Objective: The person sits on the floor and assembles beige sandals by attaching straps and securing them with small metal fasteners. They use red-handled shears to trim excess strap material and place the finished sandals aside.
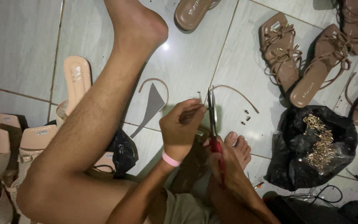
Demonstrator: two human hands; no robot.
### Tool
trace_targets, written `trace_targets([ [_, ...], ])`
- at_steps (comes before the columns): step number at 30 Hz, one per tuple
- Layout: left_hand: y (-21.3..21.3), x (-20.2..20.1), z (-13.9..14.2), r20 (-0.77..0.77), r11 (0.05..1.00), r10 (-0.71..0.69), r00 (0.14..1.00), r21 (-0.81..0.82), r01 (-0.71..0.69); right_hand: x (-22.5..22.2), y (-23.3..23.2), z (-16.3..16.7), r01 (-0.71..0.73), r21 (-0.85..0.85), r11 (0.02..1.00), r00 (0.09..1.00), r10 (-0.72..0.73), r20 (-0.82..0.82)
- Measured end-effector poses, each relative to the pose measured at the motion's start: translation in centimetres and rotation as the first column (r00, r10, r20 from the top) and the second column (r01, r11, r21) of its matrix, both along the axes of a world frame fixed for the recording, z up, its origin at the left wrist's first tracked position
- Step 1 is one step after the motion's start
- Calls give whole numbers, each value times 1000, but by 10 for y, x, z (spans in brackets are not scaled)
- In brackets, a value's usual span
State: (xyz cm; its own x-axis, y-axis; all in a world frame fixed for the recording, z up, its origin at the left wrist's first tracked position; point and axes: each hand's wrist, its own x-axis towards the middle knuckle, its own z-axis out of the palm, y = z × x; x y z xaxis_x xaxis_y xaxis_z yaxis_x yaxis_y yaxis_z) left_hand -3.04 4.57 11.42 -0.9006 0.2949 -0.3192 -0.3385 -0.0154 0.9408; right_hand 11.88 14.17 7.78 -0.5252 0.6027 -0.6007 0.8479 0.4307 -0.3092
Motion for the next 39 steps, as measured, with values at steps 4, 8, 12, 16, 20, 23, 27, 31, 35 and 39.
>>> trace_targets([
  [4,-1,-1,1,28,1000,4,1000,-4,-4,-2,0,6,-52,-104,993,996,60,72],
  [8,0,0,1,0,1000,1,1000,-4,-1,0,-1,7,-247,95,964,969,248,0],
  [12,0,0,0,-8,1000,10,1000,4,-10,2,4,8,-328,88,941,943,332,-33],
  [16,-2,-1,0,-15,999,5,1000,-39,-6,4,2,10,-315,133,940,942,327,-78],
  [20,-2,-2,1,-22,999,10,1000,-33,-11,4,3,10,-298,78,951,949,304,-83],
  [23,-2,-2,2,-5,999,14,1000,-36,-14,6,1,5,-313,168,935,942,328,-68],
  [27,-2,-3,2,34,1000,10,999,-3,-10,17,-8,-13,-262,452,853,945,322,-61],
  [31,-2,-3,1,26,1000,-9,1000,-29,10,23,-15,-42,-110,621,776,966,230,-117],
  [35,-3,-2,-2,2,999,25,1000,-21,-25,25,-18,-55,32,576,817,987,64,-145],
  [39,-7,-5,-9,-105,995,34,994,-92,-44,27,-6,-37,-102,322,941,991,124,-51],
])
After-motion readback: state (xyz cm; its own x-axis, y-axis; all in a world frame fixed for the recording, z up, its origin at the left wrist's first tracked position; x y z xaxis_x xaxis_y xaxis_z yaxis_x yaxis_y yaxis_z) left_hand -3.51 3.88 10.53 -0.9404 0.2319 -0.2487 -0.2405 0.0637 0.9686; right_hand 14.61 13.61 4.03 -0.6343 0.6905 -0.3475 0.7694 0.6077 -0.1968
